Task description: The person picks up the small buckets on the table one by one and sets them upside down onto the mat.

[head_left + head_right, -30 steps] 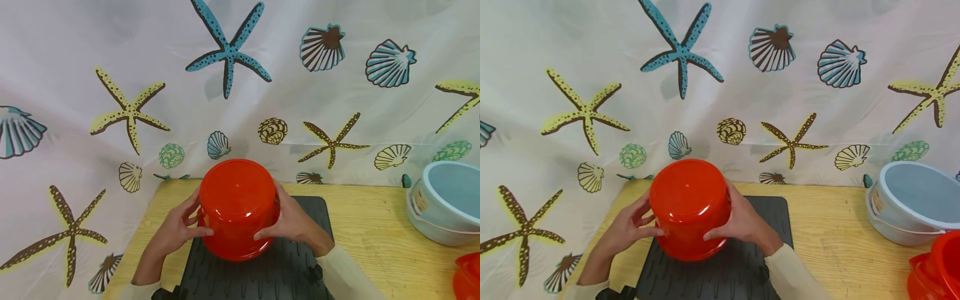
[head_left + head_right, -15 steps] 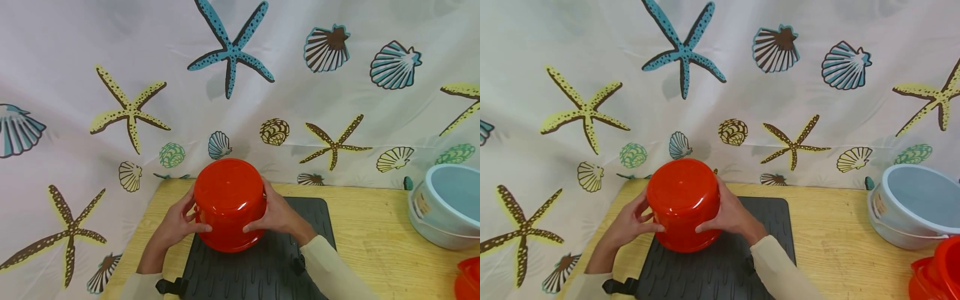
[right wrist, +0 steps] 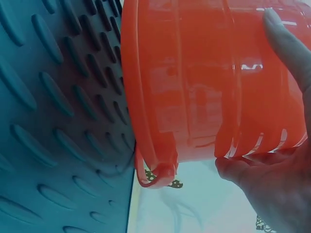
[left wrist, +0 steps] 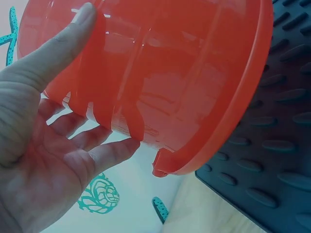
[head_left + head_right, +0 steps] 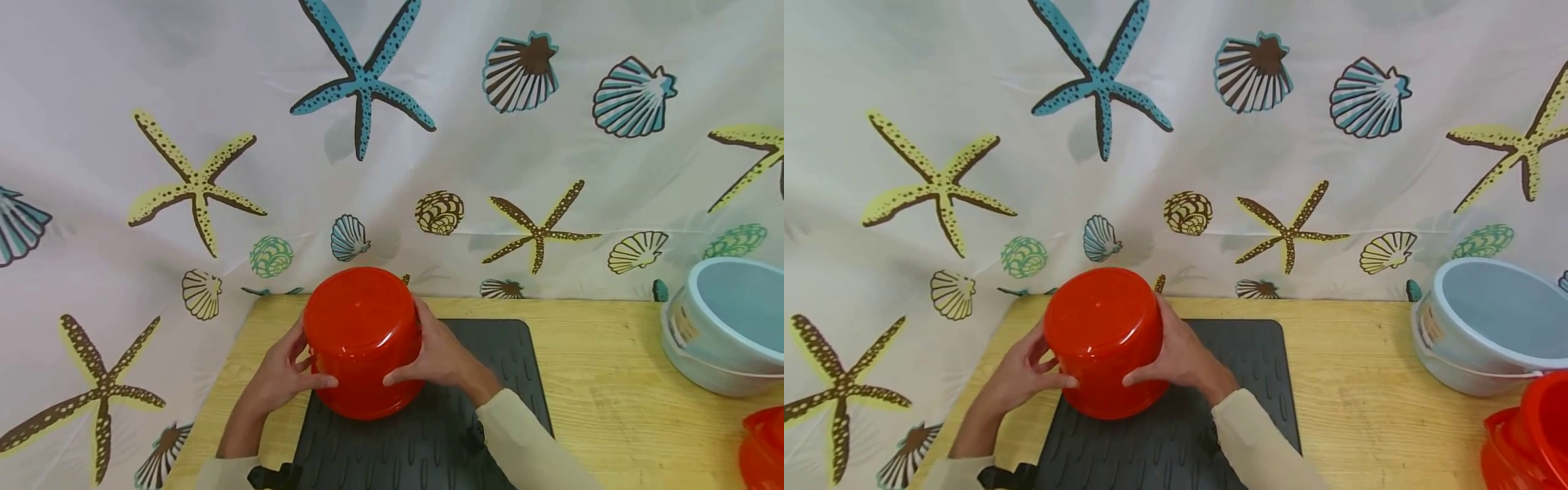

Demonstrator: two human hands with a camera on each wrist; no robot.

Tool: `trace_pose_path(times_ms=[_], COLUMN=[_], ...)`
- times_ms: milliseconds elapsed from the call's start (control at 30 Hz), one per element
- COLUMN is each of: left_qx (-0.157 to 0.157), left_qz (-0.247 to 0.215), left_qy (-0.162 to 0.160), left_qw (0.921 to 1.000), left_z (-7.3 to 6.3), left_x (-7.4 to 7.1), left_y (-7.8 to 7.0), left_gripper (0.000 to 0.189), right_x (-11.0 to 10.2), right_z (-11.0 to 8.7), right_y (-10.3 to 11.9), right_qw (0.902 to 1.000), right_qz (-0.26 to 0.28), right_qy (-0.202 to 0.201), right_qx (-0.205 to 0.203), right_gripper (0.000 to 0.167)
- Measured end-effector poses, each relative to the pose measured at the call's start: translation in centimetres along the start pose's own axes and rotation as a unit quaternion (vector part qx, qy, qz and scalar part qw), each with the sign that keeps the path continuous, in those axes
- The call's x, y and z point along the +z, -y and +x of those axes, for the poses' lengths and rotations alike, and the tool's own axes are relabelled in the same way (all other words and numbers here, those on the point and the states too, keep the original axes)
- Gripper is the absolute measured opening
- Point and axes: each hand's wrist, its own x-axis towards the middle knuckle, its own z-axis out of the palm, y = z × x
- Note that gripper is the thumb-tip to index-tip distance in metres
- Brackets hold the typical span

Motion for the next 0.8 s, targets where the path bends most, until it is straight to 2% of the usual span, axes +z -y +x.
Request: trace_pose_path(times_ms=[333, 533, 667, 800], left_qx=[-0.033, -0.025, -0.031, -0.041], left_qz=[-0.032, -0.049, -0.050, -0.026], left_qy=[-0.006, 0.001, -0.002, -0.026], left_qw=[0.9989, 0.9985, 0.9983, 0.9985], left_z=[-1.2, -1.4, -1.6, -1.9], left_x=[0.8, 1.2, 1.4, 1.4], left_y=[2.4, 3.7, 3.8, 3.5], left_gripper=[0.097, 0.098, 0.101, 0.105], right_x=[1.3, 1.8, 2.1, 2.2], right_z=[-0.5, -0.5, -0.5, -0.5], right_y=[-1.7, -2.7, -3.1, -2.8], right_qw=[0.9998, 0.9995, 0.9994, 0.9994], right_qz=[-0.014, -0.023, -0.030, -0.022], right_qy=[0.014, 0.018, 0.017, 0.012], right_qx=[0.005, 0.008, 0.007, -0.024], right_gripper=[0.116, 0.116, 0.118, 0.118])
